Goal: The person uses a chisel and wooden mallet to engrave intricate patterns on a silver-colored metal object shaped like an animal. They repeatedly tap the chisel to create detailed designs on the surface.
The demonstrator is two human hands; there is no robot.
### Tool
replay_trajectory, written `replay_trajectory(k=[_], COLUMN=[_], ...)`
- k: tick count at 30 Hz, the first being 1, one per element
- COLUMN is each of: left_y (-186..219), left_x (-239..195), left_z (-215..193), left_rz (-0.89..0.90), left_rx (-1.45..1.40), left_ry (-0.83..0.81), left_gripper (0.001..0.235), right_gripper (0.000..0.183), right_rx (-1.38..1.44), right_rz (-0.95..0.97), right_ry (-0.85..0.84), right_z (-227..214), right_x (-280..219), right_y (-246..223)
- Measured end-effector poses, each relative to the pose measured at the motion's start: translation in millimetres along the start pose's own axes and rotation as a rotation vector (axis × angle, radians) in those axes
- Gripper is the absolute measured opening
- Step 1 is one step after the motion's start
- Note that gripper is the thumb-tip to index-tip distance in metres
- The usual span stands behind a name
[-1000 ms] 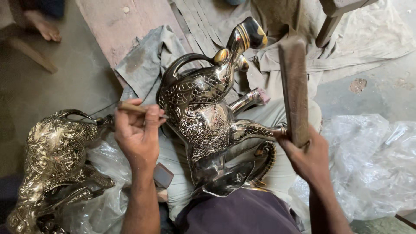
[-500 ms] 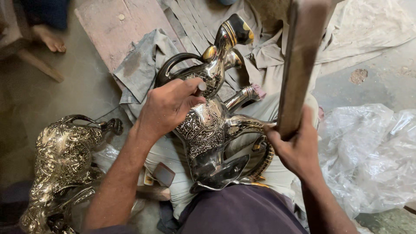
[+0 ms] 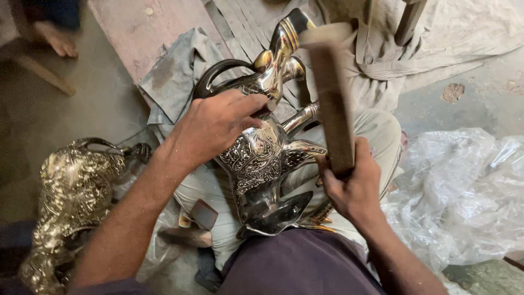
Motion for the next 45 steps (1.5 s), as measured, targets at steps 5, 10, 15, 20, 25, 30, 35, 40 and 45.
replay_trajectory(k=[5,10,15,20,25,30,35,40,45], left_y=[-6.1,-9.3,-10.3,-10.7,-14.0,-4.3,28.1,52.4,35.7], left_x=[2.2,-2.5,-4.0,-1.2,-36.5,-148.4,-250.4,-294.1,-291.8], left_z=[3.0,6.8,7.2,7.8,10.1,41.2,90.6,136.2,133.0], left_rz=[0.056,0.062,0.11,0.078,-0.051,-0.609,-1.028,-1.347,-1.283], left_rx=[0.055,0.025,-0.003,0.058,-0.171,-0.427,0.159,-0.175,-0.12], left_ry=[-0.085,0.011,0.025,-0.035,0.348,0.783,0.295,-0.224,-0.097], left_gripper=[0.04,0.035,0.033,0.034,0.032,0.022,0.038,0.103,0.084], right_gripper=[0.04,0.041,0.037,0.039,0.04,0.058,0.068,0.065,0.062], right_rx=[-0.088,-0.019,-0.123,0.057,-0.076,0.056,-0.044,0.041,0.272], right_rz=[-0.064,-0.021,-0.089,0.143,0.129,-0.049,-0.324,-0.284,-0.258], right_ry=[0.052,0.091,0.025,-0.032,-0.069,-0.06,-0.051,-0.155,-0.21], right_z=[9.7,6.1,7.0,9.2,11.0,34.1,74.5,96.4,96.3], right_x=[-16.4,-17.0,-13.1,-10.6,-8.2,-4.7,21.1,34.2,28.0], right_y=[1.8,10.0,7.9,2.2,-0.7,-5.7,-19.5,-31.4,-16.4])
Point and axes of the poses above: each hand's wrist, its own x-axis towards the middle knuckle, its own z-axis out of the palm, y = z × x, the point moved 1 cm from there along x, towards the middle knuckle, and after that the axes turned 9 degrees about x, right-handed, at the moved point
